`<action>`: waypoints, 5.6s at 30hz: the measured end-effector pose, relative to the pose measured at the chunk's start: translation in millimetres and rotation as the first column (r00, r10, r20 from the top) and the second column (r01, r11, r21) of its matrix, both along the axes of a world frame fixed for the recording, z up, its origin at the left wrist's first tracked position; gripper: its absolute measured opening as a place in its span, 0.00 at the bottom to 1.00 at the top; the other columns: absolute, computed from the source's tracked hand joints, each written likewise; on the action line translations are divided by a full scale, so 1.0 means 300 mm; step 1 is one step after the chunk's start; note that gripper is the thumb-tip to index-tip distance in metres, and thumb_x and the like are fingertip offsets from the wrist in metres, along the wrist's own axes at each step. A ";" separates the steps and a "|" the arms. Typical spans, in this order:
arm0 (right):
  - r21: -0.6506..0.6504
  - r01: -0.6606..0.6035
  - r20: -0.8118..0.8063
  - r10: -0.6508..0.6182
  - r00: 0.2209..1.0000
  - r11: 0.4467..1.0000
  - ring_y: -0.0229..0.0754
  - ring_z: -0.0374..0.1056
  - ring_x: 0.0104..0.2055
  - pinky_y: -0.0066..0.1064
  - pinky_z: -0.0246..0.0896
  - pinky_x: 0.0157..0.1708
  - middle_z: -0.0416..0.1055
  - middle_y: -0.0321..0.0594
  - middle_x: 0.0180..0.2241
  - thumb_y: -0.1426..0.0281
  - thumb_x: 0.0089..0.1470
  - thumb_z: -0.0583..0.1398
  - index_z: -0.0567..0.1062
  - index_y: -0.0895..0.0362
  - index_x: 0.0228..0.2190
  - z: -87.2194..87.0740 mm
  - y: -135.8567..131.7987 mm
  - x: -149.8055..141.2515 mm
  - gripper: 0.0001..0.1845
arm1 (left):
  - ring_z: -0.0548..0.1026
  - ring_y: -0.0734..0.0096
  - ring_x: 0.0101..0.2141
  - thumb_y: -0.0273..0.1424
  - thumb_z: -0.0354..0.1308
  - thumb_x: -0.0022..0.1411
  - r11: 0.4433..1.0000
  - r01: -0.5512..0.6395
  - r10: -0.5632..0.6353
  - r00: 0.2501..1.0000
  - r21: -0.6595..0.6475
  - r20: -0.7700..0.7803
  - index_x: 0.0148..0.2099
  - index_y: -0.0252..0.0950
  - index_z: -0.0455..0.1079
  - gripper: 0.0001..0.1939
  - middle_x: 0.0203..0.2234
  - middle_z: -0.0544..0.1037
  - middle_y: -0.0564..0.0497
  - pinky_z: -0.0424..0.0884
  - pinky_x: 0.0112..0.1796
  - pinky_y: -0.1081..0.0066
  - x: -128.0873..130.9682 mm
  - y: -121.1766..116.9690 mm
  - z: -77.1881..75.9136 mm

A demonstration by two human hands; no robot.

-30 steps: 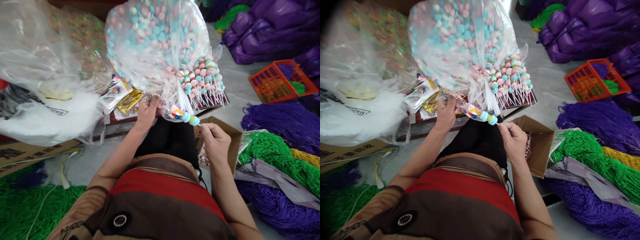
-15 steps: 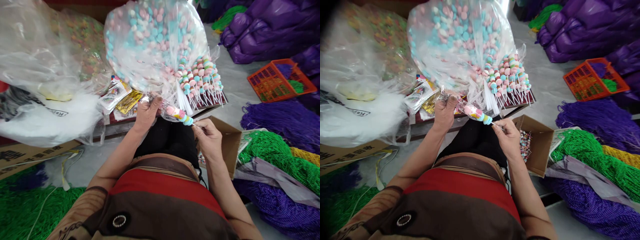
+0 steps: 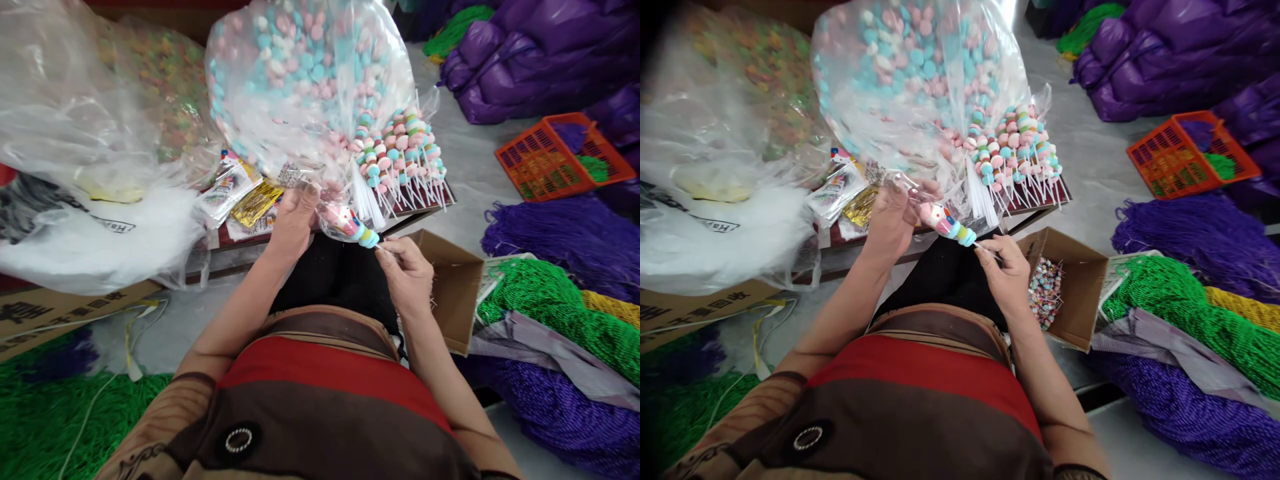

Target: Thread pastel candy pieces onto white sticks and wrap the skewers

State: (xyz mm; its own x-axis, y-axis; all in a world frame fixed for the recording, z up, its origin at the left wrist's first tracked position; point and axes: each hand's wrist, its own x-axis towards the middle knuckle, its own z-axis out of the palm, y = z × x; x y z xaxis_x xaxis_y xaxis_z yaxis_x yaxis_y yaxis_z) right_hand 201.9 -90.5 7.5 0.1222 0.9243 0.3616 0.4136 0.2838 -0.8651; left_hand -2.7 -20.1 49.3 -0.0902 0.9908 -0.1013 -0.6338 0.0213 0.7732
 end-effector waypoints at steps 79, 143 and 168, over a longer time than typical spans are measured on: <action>0.316 -0.047 0.302 -0.054 0.952 0.948 0.42 0.74 0.31 0.43 0.69 0.54 0.82 0.37 0.29 0.65 0.68 0.60 0.80 0.51 0.35 -0.009 0.024 -0.172 0.10 | 0.77 0.69 0.32 0.56 0.66 0.62 0.977 -0.032 0.048 0.996 0.210 -0.074 0.34 0.43 0.73 0.22 0.23 0.69 0.54 0.76 0.34 0.67 -0.005 0.052 0.055; 0.331 0.129 0.415 -0.266 0.870 0.935 0.44 0.76 0.30 0.33 0.65 0.32 0.81 0.42 0.31 0.61 0.73 0.52 0.80 0.55 0.39 0.017 0.117 -0.215 0.19 | 0.60 0.77 0.24 0.28 0.61 0.52 0.992 0.099 -0.052 0.881 0.076 -0.470 0.23 0.38 0.62 0.11 0.19 0.64 0.58 0.60 0.29 0.73 0.011 -0.061 0.008; -0.138 -0.206 -0.310 0.156 0.938 0.969 0.34 0.58 0.19 0.29 0.60 0.25 0.61 0.27 0.16 0.47 0.67 0.58 0.72 0.52 0.30 0.068 0.052 -0.273 0.24 | 0.80 0.71 0.37 0.47 0.63 0.69 1.000 0.009 -0.009 1.000 -0.014 -0.002 0.42 0.42 0.71 0.15 0.26 0.71 0.55 0.76 0.37 0.73 0.073 -0.041 0.087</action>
State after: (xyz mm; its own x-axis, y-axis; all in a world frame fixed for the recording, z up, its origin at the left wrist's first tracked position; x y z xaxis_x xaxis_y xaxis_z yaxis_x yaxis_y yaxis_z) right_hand 120.0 -75.0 28.0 0.0248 0.9843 0.1745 0.0877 0.1717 -0.9812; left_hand 19.2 -32.4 75.3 -0.0820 0.9899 -0.1154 -0.6317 0.0379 0.7743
